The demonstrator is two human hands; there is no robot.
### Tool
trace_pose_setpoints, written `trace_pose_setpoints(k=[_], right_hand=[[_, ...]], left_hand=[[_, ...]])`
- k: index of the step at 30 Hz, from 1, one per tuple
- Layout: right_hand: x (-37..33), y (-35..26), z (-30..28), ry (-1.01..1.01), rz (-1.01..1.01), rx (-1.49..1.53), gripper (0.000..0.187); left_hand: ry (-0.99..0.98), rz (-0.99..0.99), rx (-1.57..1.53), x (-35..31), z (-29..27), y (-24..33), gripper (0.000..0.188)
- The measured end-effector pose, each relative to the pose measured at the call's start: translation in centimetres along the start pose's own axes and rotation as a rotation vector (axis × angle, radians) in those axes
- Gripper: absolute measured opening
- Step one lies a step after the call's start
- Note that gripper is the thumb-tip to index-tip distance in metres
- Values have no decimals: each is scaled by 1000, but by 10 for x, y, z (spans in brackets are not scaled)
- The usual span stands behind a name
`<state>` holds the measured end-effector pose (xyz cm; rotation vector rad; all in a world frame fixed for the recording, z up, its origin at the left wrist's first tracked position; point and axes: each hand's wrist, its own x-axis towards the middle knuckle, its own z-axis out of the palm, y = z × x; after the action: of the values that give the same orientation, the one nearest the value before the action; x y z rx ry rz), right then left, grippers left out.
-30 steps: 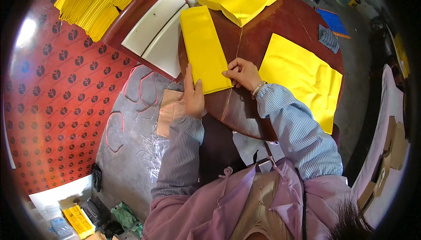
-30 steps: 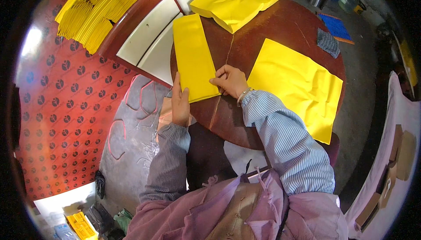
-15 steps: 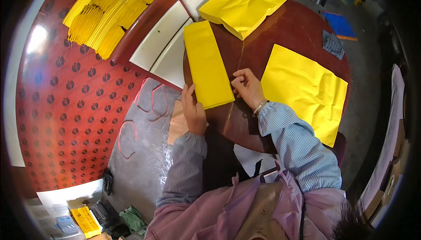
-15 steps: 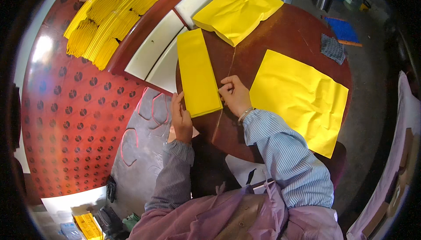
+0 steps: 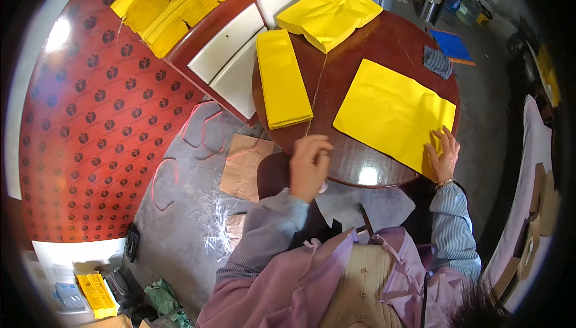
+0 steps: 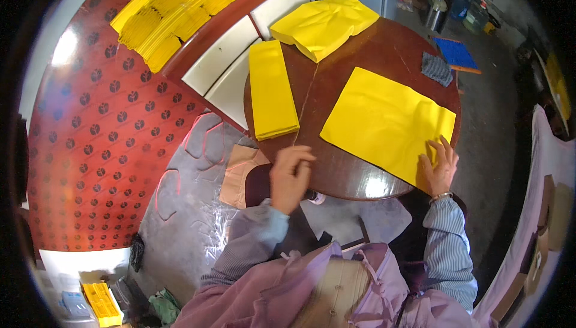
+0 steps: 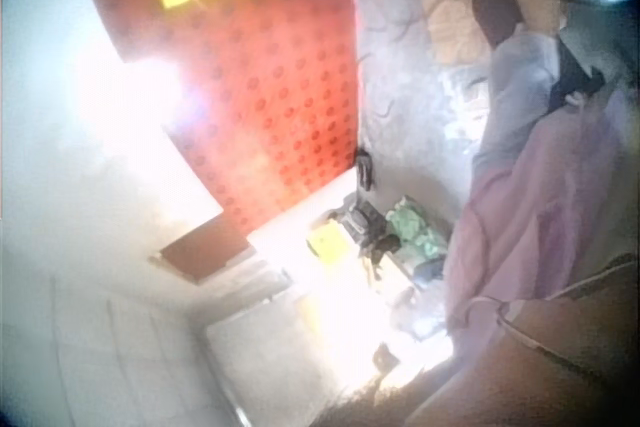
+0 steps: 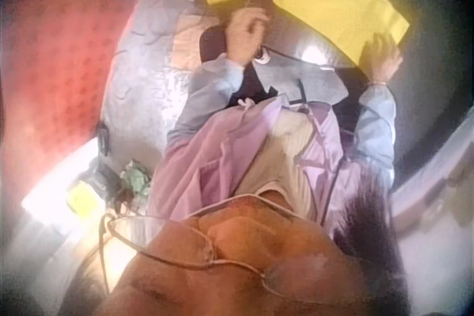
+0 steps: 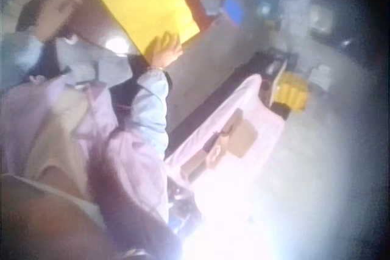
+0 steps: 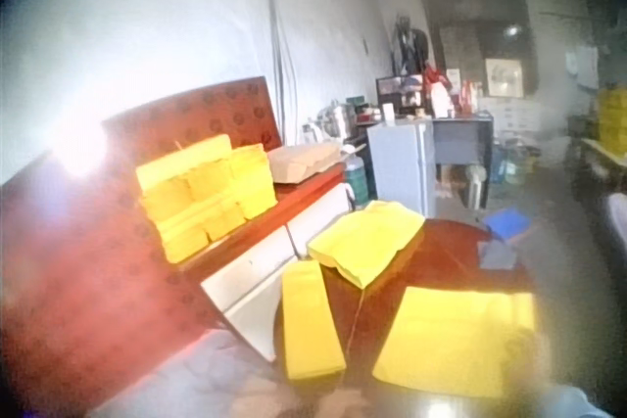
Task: The person folds yellow cloths on a round wooden table, aligning edges and pressing creases. They stack the folded cloths and repeat the process with additional cloths.
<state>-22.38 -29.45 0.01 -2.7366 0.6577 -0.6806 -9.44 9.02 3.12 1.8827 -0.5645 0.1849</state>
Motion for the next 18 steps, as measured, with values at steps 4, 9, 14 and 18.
trace_pose_setpoints(k=[4, 9, 14, 18], right_hand=[[-19, 33, 22, -12, 175, 84, 53], [-26, 5, 28, 10, 268, 290, 57], [-25, -18, 11, -62, 179, 484, 53], [47, 26, 24, 124, 76, 344, 40]], left_hand=[[-234, -104, 81, 2, 63, 6, 24], [-185, -43, 178, 8, 92, -3, 30], [-118, -39, 244, 12, 92, -3, 29], [-76, 123, 265, 19, 102, 5, 21]])
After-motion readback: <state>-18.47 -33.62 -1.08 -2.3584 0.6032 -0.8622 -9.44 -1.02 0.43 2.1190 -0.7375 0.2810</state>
